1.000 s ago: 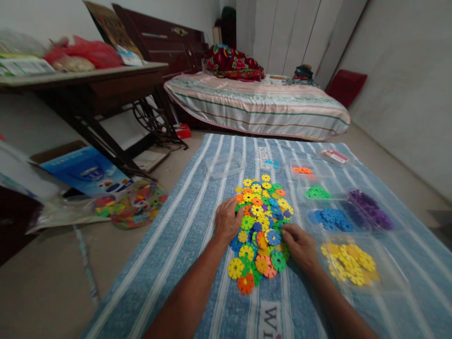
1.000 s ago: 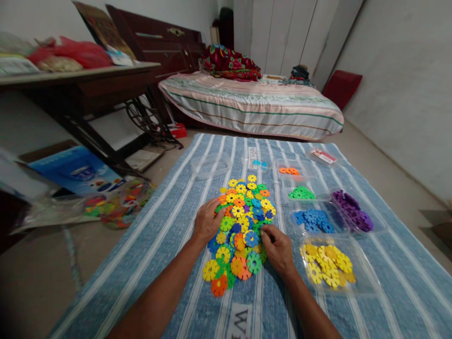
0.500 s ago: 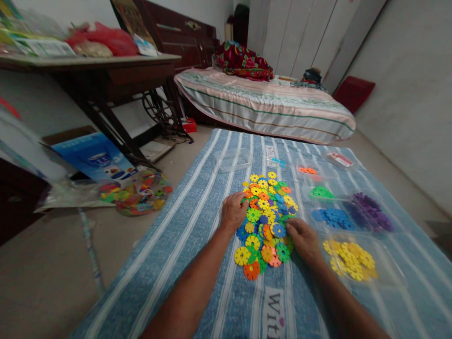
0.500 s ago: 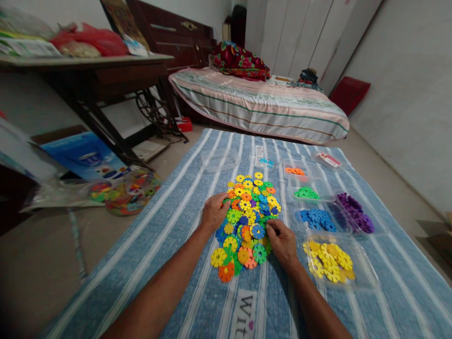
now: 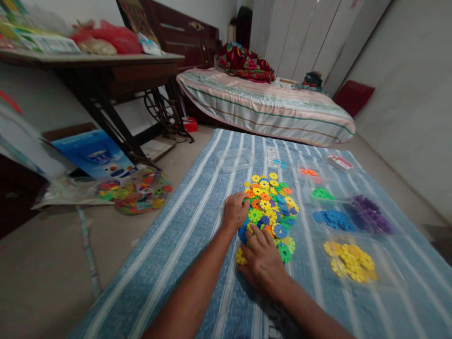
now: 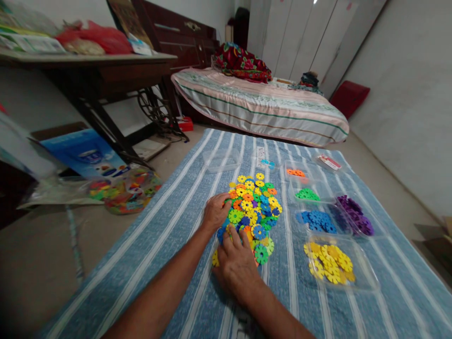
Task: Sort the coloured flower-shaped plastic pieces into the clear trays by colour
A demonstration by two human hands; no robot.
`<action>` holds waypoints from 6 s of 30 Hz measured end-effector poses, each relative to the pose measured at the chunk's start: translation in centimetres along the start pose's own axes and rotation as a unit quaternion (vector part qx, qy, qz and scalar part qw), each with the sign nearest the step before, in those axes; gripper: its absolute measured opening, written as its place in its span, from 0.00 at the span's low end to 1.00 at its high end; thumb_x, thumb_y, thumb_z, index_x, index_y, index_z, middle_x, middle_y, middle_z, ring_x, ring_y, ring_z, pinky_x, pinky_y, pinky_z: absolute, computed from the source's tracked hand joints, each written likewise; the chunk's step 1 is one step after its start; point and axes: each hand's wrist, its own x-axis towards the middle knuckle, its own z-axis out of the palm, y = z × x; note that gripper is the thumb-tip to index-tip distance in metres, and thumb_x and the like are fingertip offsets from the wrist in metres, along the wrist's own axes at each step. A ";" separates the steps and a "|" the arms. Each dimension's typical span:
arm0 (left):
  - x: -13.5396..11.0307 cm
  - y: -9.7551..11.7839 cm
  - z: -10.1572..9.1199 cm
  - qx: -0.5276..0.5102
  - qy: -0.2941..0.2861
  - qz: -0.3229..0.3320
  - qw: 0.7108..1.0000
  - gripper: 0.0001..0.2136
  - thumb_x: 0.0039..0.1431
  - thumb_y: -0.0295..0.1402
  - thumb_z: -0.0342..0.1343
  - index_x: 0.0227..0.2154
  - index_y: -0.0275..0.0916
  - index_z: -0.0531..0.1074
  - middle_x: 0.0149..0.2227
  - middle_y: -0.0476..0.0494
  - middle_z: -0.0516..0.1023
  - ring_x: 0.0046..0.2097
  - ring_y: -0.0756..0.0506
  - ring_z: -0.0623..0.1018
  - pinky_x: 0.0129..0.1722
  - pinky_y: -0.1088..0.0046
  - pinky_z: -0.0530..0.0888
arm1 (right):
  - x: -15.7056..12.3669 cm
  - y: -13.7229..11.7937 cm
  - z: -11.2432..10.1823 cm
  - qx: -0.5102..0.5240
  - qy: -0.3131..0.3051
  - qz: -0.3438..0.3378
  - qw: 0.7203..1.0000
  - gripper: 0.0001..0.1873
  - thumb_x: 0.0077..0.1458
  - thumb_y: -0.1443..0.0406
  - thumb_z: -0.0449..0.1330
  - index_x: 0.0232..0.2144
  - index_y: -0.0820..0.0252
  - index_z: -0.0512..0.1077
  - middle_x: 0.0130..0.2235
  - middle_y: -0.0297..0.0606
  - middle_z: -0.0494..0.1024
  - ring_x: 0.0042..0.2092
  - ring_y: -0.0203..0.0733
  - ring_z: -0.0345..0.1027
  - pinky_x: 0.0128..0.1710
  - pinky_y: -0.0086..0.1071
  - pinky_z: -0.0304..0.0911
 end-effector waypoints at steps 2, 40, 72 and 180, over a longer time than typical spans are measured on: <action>0.0 -0.1 0.1 -0.002 0.003 0.002 1.000 0.09 0.57 0.28 0.52 0.37 0.41 0.75 0.43 0.44 0.81 0.47 0.44 0.78 0.52 0.65 0.71 | -0.2 -0.1 1.2 -0.013 0.008 -0.011 1.000 0.13 0.54 0.58 0.63 0.38 0.62 0.76 0.47 0.50 0.76 0.57 0.58 0.62 0.56 0.53 0.56; 0.3 -0.2 -0.2 -0.002 -0.002 0.004 1.000 0.08 0.56 0.28 0.52 0.34 0.43 0.75 0.40 0.46 0.81 0.45 0.45 0.78 0.50 0.67 0.72 | -3.6 9.6 -1.5 -0.024 0.067 0.129 0.989 0.11 0.58 0.62 0.57 0.40 0.61 0.76 0.50 0.51 0.74 0.58 0.57 0.63 0.53 0.53 0.66; 0.7 -0.8 -0.2 -0.018 0.005 0.016 1.000 0.10 0.57 0.31 0.49 0.35 0.41 0.76 0.41 0.43 0.81 0.44 0.44 0.79 0.49 0.66 0.73 | -3.5 11.1 -5.5 0.025 0.211 0.127 0.969 0.09 0.61 0.65 0.56 0.33 0.58 0.76 0.34 0.41 0.80 0.39 0.42 0.74 0.42 0.38 0.70; 0.7 -0.8 -0.1 -0.021 -0.004 0.007 1.000 0.09 0.56 0.29 0.50 0.33 0.42 0.76 0.39 0.45 0.81 0.42 0.45 0.78 0.47 0.68 0.72 | -5.0 7.1 -6.1 -0.034 0.158 0.151 0.975 0.08 0.61 0.64 0.55 0.37 0.57 0.74 0.45 0.47 0.77 0.52 0.51 0.68 0.50 0.48 0.67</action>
